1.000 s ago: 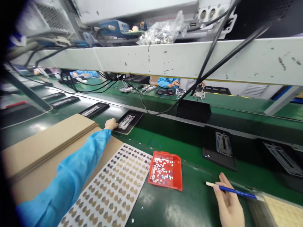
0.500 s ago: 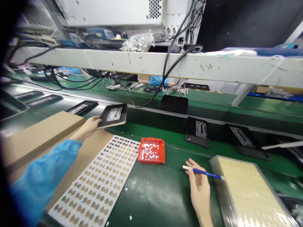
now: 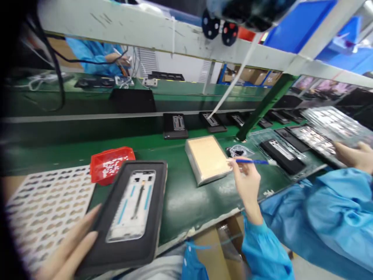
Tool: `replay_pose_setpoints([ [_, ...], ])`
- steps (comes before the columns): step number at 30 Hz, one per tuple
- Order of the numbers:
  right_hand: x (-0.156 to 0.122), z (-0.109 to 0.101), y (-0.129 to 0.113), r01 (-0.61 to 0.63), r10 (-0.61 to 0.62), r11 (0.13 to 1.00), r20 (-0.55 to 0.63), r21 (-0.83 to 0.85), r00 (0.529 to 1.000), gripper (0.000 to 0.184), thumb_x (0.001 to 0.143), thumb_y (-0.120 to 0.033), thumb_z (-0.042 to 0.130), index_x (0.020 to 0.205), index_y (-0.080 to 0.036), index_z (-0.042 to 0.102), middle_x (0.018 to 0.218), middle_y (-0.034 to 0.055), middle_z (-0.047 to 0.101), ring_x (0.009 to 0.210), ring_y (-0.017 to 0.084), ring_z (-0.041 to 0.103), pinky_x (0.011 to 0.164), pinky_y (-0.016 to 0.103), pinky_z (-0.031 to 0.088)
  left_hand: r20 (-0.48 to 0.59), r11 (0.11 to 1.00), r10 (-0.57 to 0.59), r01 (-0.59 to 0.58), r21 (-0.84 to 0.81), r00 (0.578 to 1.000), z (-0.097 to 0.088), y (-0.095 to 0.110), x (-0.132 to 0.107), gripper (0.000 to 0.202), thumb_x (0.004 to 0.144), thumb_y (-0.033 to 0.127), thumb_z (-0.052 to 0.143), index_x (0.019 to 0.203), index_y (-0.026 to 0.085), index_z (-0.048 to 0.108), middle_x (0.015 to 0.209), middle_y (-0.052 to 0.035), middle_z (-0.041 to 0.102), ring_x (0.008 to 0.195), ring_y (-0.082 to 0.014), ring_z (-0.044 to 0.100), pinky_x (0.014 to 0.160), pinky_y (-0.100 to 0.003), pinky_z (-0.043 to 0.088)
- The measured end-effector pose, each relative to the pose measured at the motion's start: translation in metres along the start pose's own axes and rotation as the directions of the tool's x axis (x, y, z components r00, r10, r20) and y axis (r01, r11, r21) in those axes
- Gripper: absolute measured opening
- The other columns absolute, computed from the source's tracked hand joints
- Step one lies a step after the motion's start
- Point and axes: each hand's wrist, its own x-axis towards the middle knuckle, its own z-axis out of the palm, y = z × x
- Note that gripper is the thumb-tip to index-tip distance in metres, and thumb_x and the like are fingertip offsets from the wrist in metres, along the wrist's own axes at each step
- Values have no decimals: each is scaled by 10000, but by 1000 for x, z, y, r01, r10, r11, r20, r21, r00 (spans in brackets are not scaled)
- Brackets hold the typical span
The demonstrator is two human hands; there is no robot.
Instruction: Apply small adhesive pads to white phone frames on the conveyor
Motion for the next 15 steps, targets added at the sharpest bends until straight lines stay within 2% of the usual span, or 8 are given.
replay_pose_setpoints([
  [3, 26, -6, 29, 20, 4, 967, 95, -255, 995, 442, 944, -685, 603, 955, -251, 687, 822, 98, 825, 763, 294, 803, 691, 401, 632, 94, 988, -86, 97, -121, 992, 49, 1, -1, 645, 1022, 662, 578, 1612, 404, 556, 1706, 42, 534, 1634, -324, 430, 1393, -517, 206],
  [6, 27, -11, 40, 12, 30, 931, 107, -364, 994, 349, 926, -611, 597, 898, -270, 665, 805, 97, 815, 688, 284, 765, 627, 375, 569, 151, 962, -152, 182, -204, 977, 73, -8, 5, 682, 1025, 666, 589, 1648, 400, 503, 1759, 31, 459, 1669, -313, 363, 1392, -511, 170],
  [9, 20, -13, 41, 8, 45, 905, 114, -425, 992, 259, 909, -526, 610, 856, -275, 638, 846, 104, 826, 654, 273, 748, 606, 355, 529, 202, 952, -117, 168, -258, 972, 79, -19, 4, 733, 1005, 666, 625, 1669, 405, 458, 1771, 8, 443, 1655, -327, 389, 1381, -515, 244],
  [11, 16, -13, 40, 9, 51, 894, 123, -447, 991, 240, 906, -506, 622, 836, -277, 624, 861, 109, 830, 686, 288, 761, 616, 356, 526, 202, 963, -45, 96, -251, 978, 76, -21, 1, 730, 1002, 649, 634, 1666, 404, 456, 1770, -16, 446, 1633, -344, 428, 1361, -539, 320],
  [15, 9, -15, 28, 10, 42, 898, 109, -441, 993, 325, 958, -580, 611, 877, -268, 654, 864, 116, 829, 742, 313, 784, 652, 384, 572, 67, 988, 150, -147, -45, 986, 64, -3, -4, 526, 1039, 544, 614, 1536, 373, 616, 1722, -43, 513, 1657, -343, 383, 1388, -606, 249],
])
